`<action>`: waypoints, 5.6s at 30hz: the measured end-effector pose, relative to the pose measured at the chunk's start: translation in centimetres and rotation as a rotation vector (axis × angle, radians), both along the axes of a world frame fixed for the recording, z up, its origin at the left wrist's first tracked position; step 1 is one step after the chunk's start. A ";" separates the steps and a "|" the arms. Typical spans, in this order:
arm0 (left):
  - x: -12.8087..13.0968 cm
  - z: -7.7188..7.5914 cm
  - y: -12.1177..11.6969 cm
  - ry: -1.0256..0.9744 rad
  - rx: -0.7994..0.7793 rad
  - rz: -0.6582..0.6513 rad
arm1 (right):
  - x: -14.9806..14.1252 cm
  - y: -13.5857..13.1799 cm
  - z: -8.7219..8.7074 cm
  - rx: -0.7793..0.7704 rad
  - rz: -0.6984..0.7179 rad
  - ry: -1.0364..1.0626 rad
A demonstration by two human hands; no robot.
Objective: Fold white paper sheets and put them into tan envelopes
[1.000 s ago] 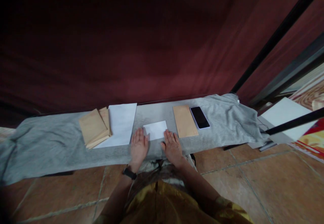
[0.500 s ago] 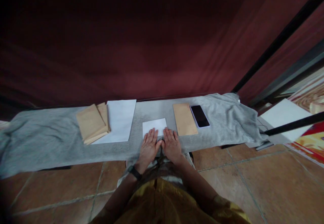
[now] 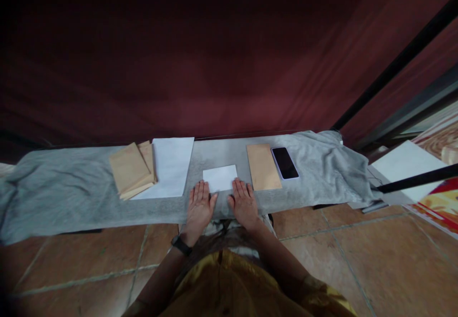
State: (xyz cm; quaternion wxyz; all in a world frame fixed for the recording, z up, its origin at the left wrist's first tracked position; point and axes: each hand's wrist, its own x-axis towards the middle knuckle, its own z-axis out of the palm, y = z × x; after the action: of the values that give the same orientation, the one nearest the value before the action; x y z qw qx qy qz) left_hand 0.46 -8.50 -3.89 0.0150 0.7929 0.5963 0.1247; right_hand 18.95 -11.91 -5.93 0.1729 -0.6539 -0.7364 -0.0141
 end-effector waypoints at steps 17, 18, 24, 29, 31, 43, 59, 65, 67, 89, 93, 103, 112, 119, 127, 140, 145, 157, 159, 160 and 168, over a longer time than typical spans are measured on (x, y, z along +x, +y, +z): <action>5.9 -0.3 4.9 0.037 -0.148 -0.238 | -0.2 0.2 -0.4 0.014 -0.021 -0.049; 5.9 -0.4 5.2 0.041 -0.140 -0.227 | -0.2 0.2 -0.4 0.024 -0.027 -0.046; 5.2 -1.1 6.7 0.061 -0.107 -0.166 | 0.0 0.3 -0.5 0.050 -0.014 -0.040; 4.3 -1.3 7.0 0.071 -0.085 -0.137 | 0.0 0.2 -0.8 0.080 -0.017 -0.032; 3.9 -1.3 6.9 0.068 -0.062 -0.118 | -0.1 0.2 -0.9 0.081 -0.016 -0.030; 2.7 -0.9 5.9 0.078 -0.044 -0.079 | -0.7 1.4 1.7 -0.077 -0.051 0.062; 2.5 -0.7 5.9 0.080 -0.106 -0.103 | -3.2 8.4 1.5 -0.215 0.045 0.041; 2.6 -0.8 5.9 0.062 -0.089 -0.093 | -3.1 8.2 0.6 -0.103 0.051 0.022; 2.6 -0.9 5.9 0.055 -0.084 -0.089 | -3.1 8.1 0.4 -0.079 0.053 0.021; 2.0 -1.2 4.7 0.006 -0.028 -0.007 | -0.6 5.2 -0.7 0.017 -0.054 0.016; 1.6 -1.4 4.4 -0.013 -0.016 0.011 | -0.5 5.0 -0.6 0.009 -0.065 0.013; 0.5 -1.3 3.6 -0.040 0.026 0.069 | -0.7 4.9 -0.4 0.009 -0.090 0.015; 0.6 -0.3 1.9 -0.032 0.034 0.014 | -0.8 4.8 -0.4 0.027 -0.096 0.032; 0.7 -0.3 0.3 0.035 -0.040 -0.257 | -0.2 4.6 -0.1 0.025 -0.045 0.089; 0.7 -0.3 0.3 0.055 -0.069 -0.282 | -0.7 1.7 0.8 -0.077 0.236 0.059; 0.6 0.0 0.3 0.079 -0.049 -0.319 | -0.6 0.7 0.8 -0.066 0.214 -0.030; 0.8 0.3 0.5 0.104 -0.065 -0.342 | -0.3 0.3 0.6 -0.042 0.177 -0.039; 0.7 0.2 0.5 0.090 -0.055 -0.340 | -0.2 0.2 0.3 -0.005 0.169 -0.038; 0.6 0.1 0.5 0.079 -0.048 -0.337 | 0.0 0.2 0.2 -0.003 0.152 -0.035; 0.6 0.0 0.5 0.073 -0.044 -0.335 | 0.0 0.1 0.2 -0.002 0.142 -0.035; 0.7 -0.3 0.3 0.040 -0.028 -0.273 | 0.5 -0.3 -0.1 0.013 0.096 -0.044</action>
State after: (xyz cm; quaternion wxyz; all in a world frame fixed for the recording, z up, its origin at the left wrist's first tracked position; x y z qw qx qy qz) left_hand 1.14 -8.16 -4.23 0.0308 0.8686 0.4849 0.0973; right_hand 19.41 -12.20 -5.99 0.1612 -0.6164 -0.7704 -0.0250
